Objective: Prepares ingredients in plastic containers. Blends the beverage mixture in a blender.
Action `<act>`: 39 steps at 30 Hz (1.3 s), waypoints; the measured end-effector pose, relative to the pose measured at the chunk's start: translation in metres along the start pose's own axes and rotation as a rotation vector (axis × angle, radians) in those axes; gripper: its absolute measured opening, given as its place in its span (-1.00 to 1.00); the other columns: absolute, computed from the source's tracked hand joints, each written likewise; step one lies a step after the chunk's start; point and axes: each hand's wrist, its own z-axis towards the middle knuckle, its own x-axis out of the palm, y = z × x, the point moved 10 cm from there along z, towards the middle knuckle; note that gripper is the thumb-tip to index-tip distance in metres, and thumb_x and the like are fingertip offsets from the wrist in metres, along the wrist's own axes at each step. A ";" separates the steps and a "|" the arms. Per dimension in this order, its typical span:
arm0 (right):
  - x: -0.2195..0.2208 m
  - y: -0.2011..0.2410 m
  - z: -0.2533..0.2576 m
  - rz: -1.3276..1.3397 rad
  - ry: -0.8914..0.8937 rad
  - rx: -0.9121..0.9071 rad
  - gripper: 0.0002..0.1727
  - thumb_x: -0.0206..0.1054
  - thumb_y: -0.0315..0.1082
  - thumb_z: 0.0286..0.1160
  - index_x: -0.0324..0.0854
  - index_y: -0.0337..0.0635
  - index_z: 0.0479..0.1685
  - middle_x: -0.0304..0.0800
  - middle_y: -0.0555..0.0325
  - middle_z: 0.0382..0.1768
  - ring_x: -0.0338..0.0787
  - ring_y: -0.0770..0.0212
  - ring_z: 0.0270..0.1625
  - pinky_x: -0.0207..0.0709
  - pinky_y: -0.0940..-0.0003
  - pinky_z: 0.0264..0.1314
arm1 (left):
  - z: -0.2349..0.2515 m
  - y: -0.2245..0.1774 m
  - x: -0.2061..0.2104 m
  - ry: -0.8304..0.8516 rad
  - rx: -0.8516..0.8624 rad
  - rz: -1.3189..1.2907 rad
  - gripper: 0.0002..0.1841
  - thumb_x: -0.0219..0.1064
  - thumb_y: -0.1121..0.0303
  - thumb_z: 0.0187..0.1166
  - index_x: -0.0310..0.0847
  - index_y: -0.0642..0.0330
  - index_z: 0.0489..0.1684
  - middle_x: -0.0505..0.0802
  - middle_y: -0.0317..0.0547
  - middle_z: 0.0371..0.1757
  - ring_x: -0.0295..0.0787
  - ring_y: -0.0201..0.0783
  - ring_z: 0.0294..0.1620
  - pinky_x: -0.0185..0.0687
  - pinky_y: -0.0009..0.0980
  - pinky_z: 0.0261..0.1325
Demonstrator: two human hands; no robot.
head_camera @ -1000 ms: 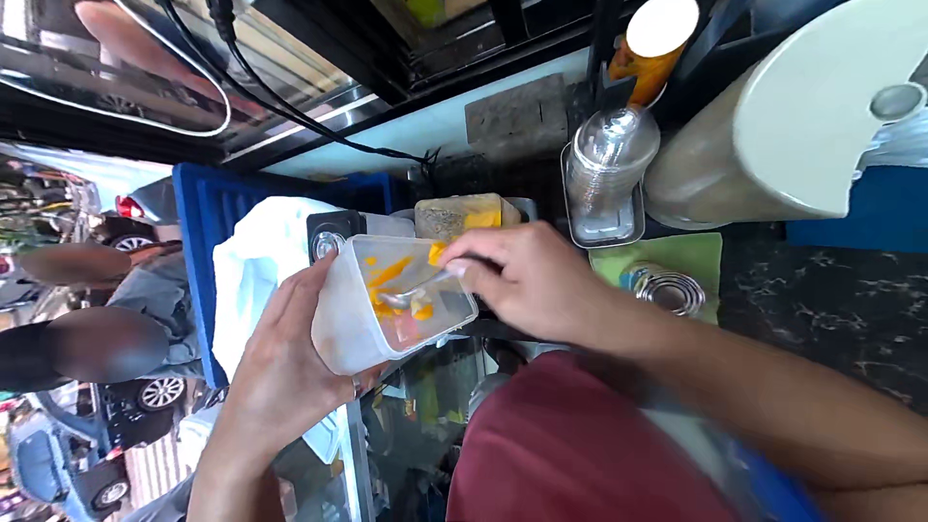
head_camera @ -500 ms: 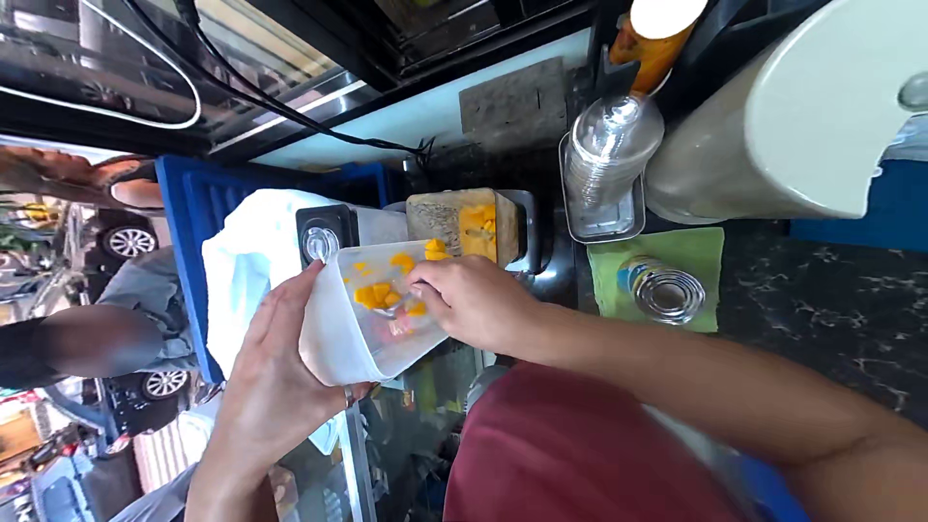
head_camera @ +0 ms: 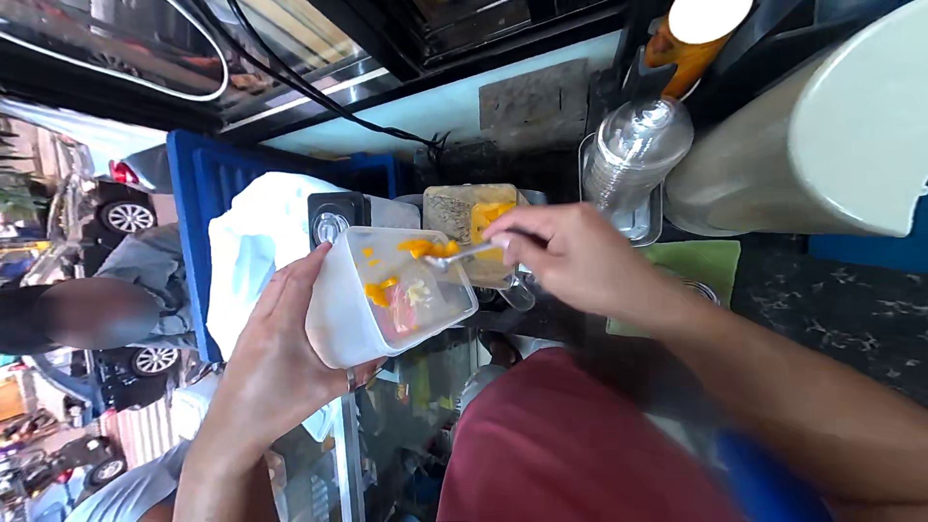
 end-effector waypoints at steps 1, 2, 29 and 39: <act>-0.007 0.006 0.004 0.022 -0.039 -0.002 -0.77 0.21 -0.23 0.75 0.82 0.12 0.04 0.79 0.44 -0.41 0.69 0.52 -0.47 0.63 0.49 -0.45 | 0.002 -0.002 -0.001 0.003 0.006 0.013 0.36 0.63 -0.45 -0.27 0.12 -0.17 0.83 0.53 -0.10 0.60 0.50 -0.12 0.57 0.52 0.01 0.51; -0.007 0.014 0.009 0.067 -0.048 -0.010 -0.77 0.21 -0.23 0.74 0.83 0.11 0.01 0.79 0.45 -0.42 0.69 0.53 -0.48 0.62 0.51 -0.47 | 0.005 -0.006 -0.003 0.011 0.020 0.029 0.35 0.62 -0.46 -0.26 0.13 -0.14 0.83 0.54 -0.08 0.60 0.49 -0.10 0.57 0.51 0.03 0.51; -0.007 -0.006 0.056 0.386 0.008 0.263 -0.74 0.16 -0.32 0.79 0.77 -0.17 0.08 0.77 0.27 -0.49 0.51 0.46 -0.65 0.36 0.57 -0.63 | 0.090 -0.013 -0.015 0.558 -0.117 -0.162 0.05 0.80 0.38 -0.01 0.36 -0.24 0.71 0.71 -0.02 0.43 0.76 -0.04 0.26 0.71 -0.01 0.26; 0.075 0.000 0.059 0.695 0.101 0.404 -0.69 0.13 -0.27 0.83 0.70 -0.19 0.25 0.74 0.26 -0.47 0.39 0.52 -0.70 0.21 0.63 -0.68 | 0.091 -0.001 -0.018 0.524 -0.110 -0.210 0.12 0.83 0.39 -0.11 0.32 -0.16 0.72 0.70 -0.02 0.46 0.74 -0.03 0.31 0.72 -0.05 0.28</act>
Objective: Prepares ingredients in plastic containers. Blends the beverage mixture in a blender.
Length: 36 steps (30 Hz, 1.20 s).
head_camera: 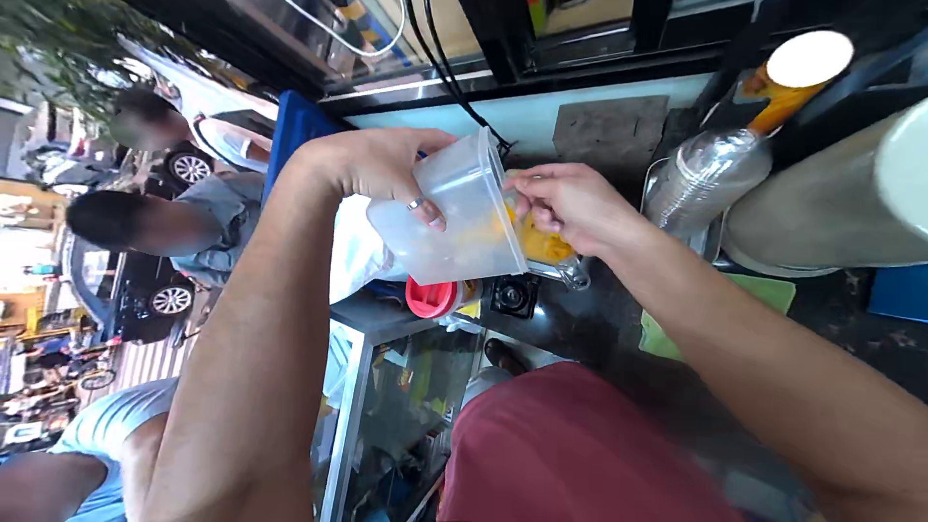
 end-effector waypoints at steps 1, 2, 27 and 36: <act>0.004 0.000 0.000 0.047 0.014 0.007 -0.69 0.12 -0.26 0.83 0.67 -0.19 0.28 0.74 0.26 -0.46 0.40 0.52 -0.69 0.21 0.64 -0.68 | 0.001 0.000 0.001 -0.001 -0.009 0.007 0.13 0.83 0.40 -0.11 0.31 -0.18 0.73 0.68 -0.03 0.48 0.73 -0.03 0.32 0.72 -0.04 0.28; 0.007 -0.002 0.001 0.062 0.015 0.011 -0.69 0.13 -0.26 0.82 0.66 -0.19 0.28 0.76 0.26 -0.46 0.42 0.52 -0.69 0.22 0.64 -0.68 | 0.003 -0.002 0.002 -0.002 -0.005 0.020 0.14 0.84 0.40 -0.13 0.31 -0.18 0.73 0.68 -0.04 0.48 0.73 -0.04 0.32 0.72 -0.04 0.29; -0.079 0.017 -0.049 -0.515 -0.196 -0.227 -0.74 0.15 -0.27 0.82 0.76 -0.09 0.14 0.81 0.23 -0.46 0.47 0.41 -0.67 0.30 0.49 -0.62 | -0.002 -0.013 0.003 0.015 -0.019 0.098 0.06 0.82 0.17 0.00 0.34 -0.13 0.73 0.73 -0.01 0.44 0.73 -0.01 0.33 0.64 0.04 0.35; -0.029 0.073 -0.106 -0.529 -0.176 -0.351 -0.71 0.08 -0.32 0.82 0.76 -0.10 0.10 0.76 0.24 -0.47 0.48 0.45 -0.64 0.32 0.61 -0.63 | -0.067 0.057 0.029 -0.290 0.229 -0.098 0.30 0.92 0.30 -0.34 0.24 -0.07 0.77 0.61 0.07 0.50 0.62 0.04 0.43 0.60 0.12 0.43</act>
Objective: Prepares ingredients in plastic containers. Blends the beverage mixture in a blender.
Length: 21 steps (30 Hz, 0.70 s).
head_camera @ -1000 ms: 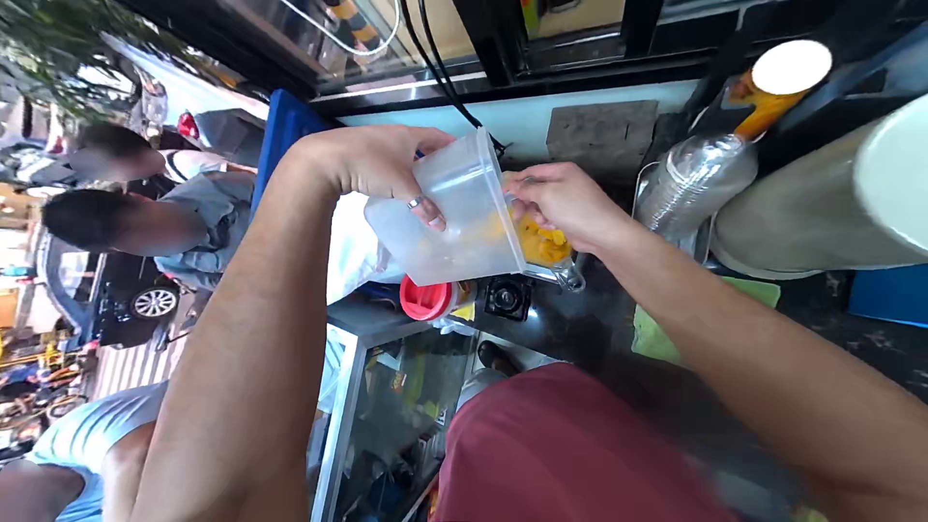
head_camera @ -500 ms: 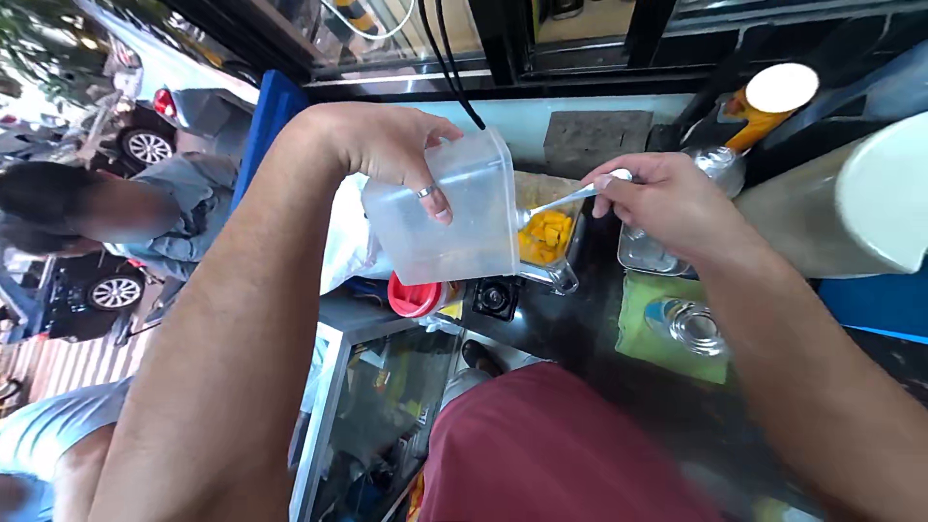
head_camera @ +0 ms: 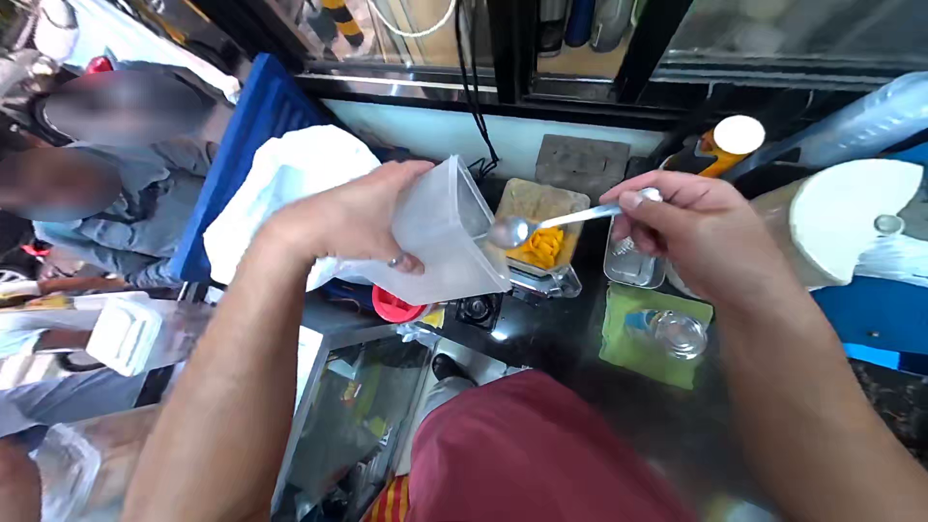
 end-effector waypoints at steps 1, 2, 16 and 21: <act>0.022 0.012 -0.002 -0.039 0.041 -0.044 -0.71 0.09 -0.32 0.79 0.77 -0.09 0.09 0.77 0.24 -0.46 0.55 0.41 -0.59 0.41 0.55 -0.58 | -0.015 0.007 0.004 -0.065 0.024 -0.012 0.39 0.92 0.28 -0.36 0.11 -0.07 0.84 0.52 0.11 0.55 0.58 0.08 0.45 0.60 0.13 0.43; 0.047 0.023 -0.005 -0.107 0.090 -0.084 -0.73 0.11 -0.29 0.78 0.76 -0.05 0.08 0.80 0.26 -0.41 0.64 0.39 -0.51 0.52 0.49 -0.48 | -0.030 0.014 0.012 -0.134 0.046 -0.037 0.44 0.92 0.24 -0.36 0.02 -0.07 0.87 0.49 0.13 0.57 0.58 0.08 0.44 0.63 0.11 0.38; 0.530 0.077 -0.012 -0.442 0.847 -0.736 -0.54 0.20 -0.08 0.70 0.65 -0.24 0.33 0.70 -0.13 0.28 0.67 0.12 0.30 0.58 0.20 0.33 | -0.425 0.257 0.217 -1.353 -0.363 -0.718 0.34 0.90 0.22 -0.38 0.17 0.44 0.69 0.49 0.32 0.61 0.49 0.04 0.60 0.49 -0.05 0.64; 0.710 -0.065 -0.028 -0.941 1.235 -0.801 0.09 0.76 0.29 -0.28 0.60 -0.22 0.39 0.10 -0.53 0.75 0.14 -0.60 0.75 0.10 -0.57 0.66 | -0.536 0.328 0.276 -1.486 -0.709 -0.790 0.41 0.90 0.25 -0.38 0.05 0.35 0.78 0.38 0.30 0.70 0.34 0.08 0.70 0.34 -0.07 0.74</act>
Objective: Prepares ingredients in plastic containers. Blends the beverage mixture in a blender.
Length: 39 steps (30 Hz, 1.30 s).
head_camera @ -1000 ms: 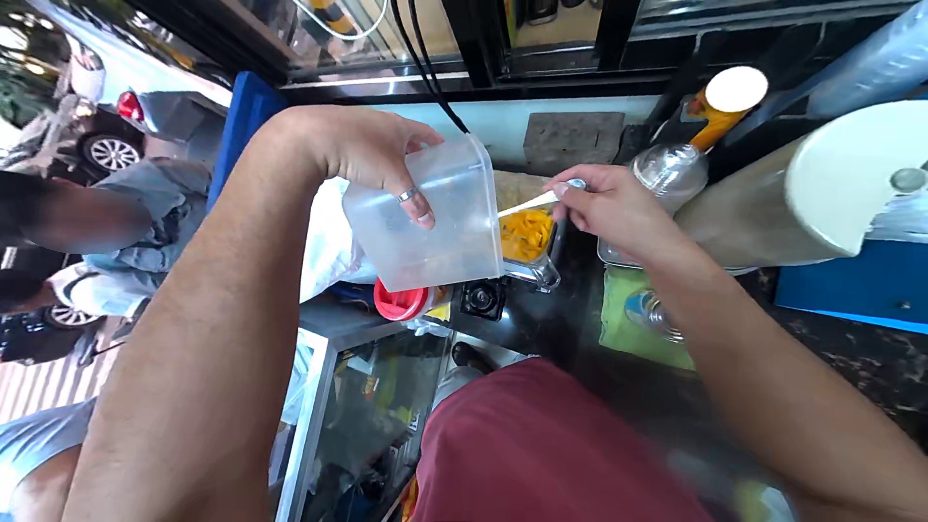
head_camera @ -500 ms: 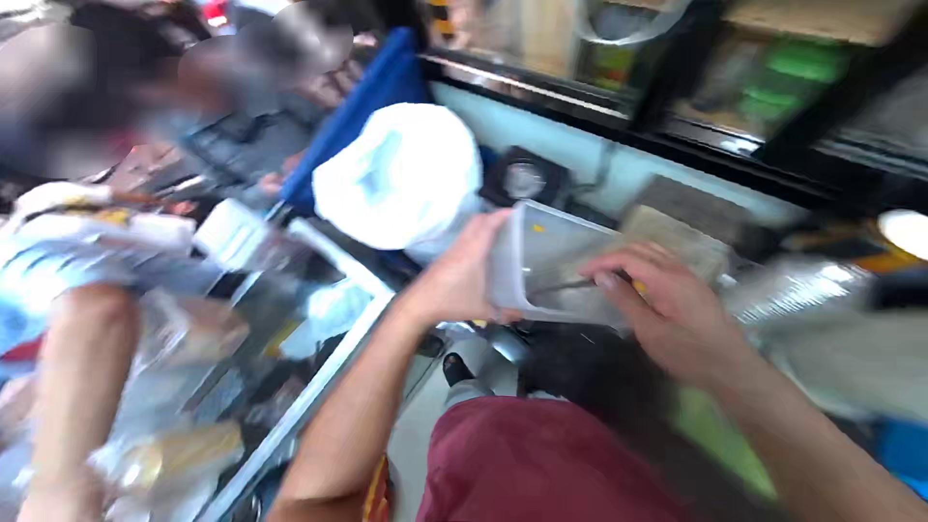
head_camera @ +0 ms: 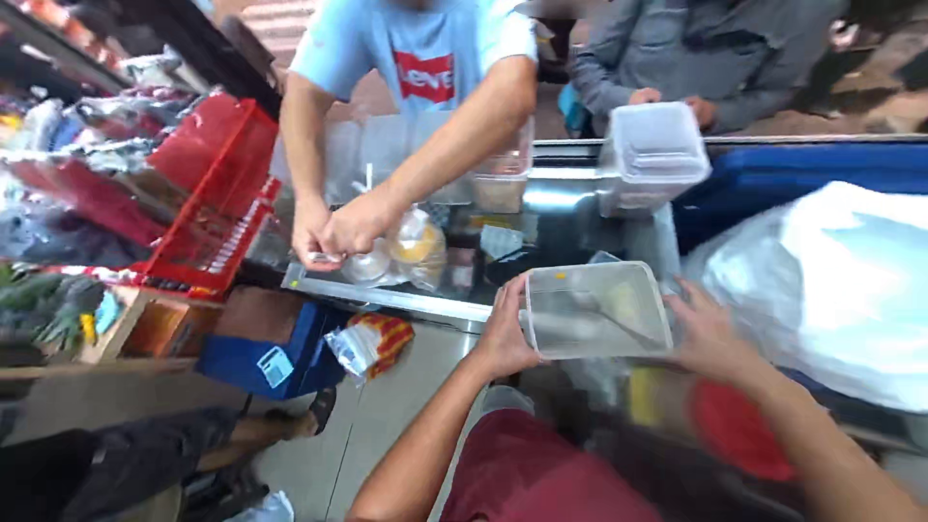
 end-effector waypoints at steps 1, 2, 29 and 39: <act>0.012 0.005 0.018 -0.050 0.026 -0.010 0.19 0.74 0.42 -0.41 0.60 -0.27 0.33 0.14 -0.54 0.73 0.13 -0.60 0.75 0.08 -0.56 0.67 | 0.006 0.013 -0.014 -0.010 -0.034 0.013 0.42 0.90 0.25 -0.38 0.04 0.31 0.80 0.39 0.28 0.70 0.33 0.07 0.71 0.33 -0.07 0.75; 0.016 0.011 0.031 -0.081 0.040 -0.013 0.22 0.70 0.49 -0.43 0.61 -0.31 0.29 0.22 -0.54 0.68 0.17 -0.60 0.73 0.10 -0.56 0.65 | 0.013 0.024 -0.025 -0.011 -0.054 0.020 0.42 0.90 0.22 -0.37 0.04 0.27 0.81 0.40 0.26 0.69 0.34 0.06 0.70 0.33 -0.06 0.74; -0.036 0.163 0.063 -0.011 0.151 -0.296 0.03 0.62 0.35 -0.06 0.35 0.62 0.69 0.06 -0.07 0.82 0.19 -0.16 0.79 0.55 -0.14 0.48 | 0.038 0.035 -0.062 -0.365 -0.346 -0.456 -0.68 0.40 0.31 0.62 0.79 0.19 0.27 0.82 0.00 0.10 0.86 -0.11 -0.06 0.91 -0.21 -0.17; -0.035 0.165 0.068 -0.014 0.165 -0.318 0.08 0.66 0.34 -0.11 0.32 0.65 0.71 0.02 -0.02 0.85 0.14 -0.17 0.81 0.56 -0.13 0.44 | 0.040 0.031 -0.056 -0.394 -0.341 -0.472 -0.71 0.21 0.42 0.72 0.72 0.35 0.24 0.82 0.09 0.04 0.86 -0.10 -0.14 0.87 -0.24 -0.26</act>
